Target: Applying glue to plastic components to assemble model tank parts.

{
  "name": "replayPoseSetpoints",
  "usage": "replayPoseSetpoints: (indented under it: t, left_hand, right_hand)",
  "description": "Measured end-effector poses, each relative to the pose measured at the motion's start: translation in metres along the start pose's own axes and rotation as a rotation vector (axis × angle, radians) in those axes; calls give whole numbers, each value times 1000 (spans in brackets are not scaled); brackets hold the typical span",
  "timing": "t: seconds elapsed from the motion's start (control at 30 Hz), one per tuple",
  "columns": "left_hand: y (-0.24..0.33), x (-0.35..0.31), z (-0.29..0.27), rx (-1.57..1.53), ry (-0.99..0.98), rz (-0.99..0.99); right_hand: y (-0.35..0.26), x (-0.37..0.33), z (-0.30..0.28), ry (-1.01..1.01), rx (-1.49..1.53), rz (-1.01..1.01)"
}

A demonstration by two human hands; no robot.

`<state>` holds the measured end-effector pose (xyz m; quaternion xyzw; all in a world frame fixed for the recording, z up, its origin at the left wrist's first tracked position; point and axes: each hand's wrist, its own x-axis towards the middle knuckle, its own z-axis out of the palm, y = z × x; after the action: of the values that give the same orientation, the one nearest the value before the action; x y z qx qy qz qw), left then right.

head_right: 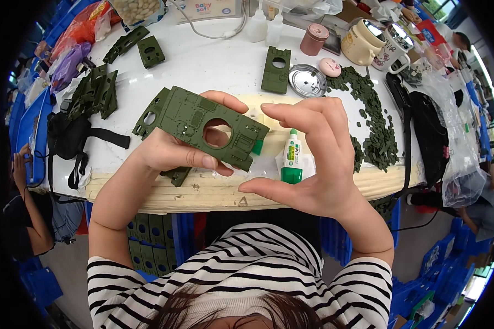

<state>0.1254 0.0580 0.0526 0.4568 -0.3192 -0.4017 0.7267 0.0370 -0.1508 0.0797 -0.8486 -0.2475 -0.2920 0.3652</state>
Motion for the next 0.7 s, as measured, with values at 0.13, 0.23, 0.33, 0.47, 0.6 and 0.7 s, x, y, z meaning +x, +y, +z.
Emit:
replayPoseSetpoints:
  t: [0.13, 0.23, 0.33, 0.47, 0.6, 0.7]
  left_hand:
    - [1, 2, -10, 46, -77, 23]
    - [-2, 4, -5, -20, -36, 71]
    - [-3, 4, -5, -54, -40, 72]
    - [-3, -3, -6, -50, 87, 70]
    - [-1, -1, 2, -140, 246, 102]
    - [4, -17, -4, -236, 330, 131]
  right_hand:
    - [-4, -3, 7, -65, -134, -16]
    - [-6, -9, 20, 65, -140, -12]
    - [-6, -12, 27, 152, -177, 2]
    - [-4, -12, 37, 212, -258, 0]
    - [-4, -10, 44, 200, -372, -2]
    - [-13, -6, 49, 125, -387, -44]
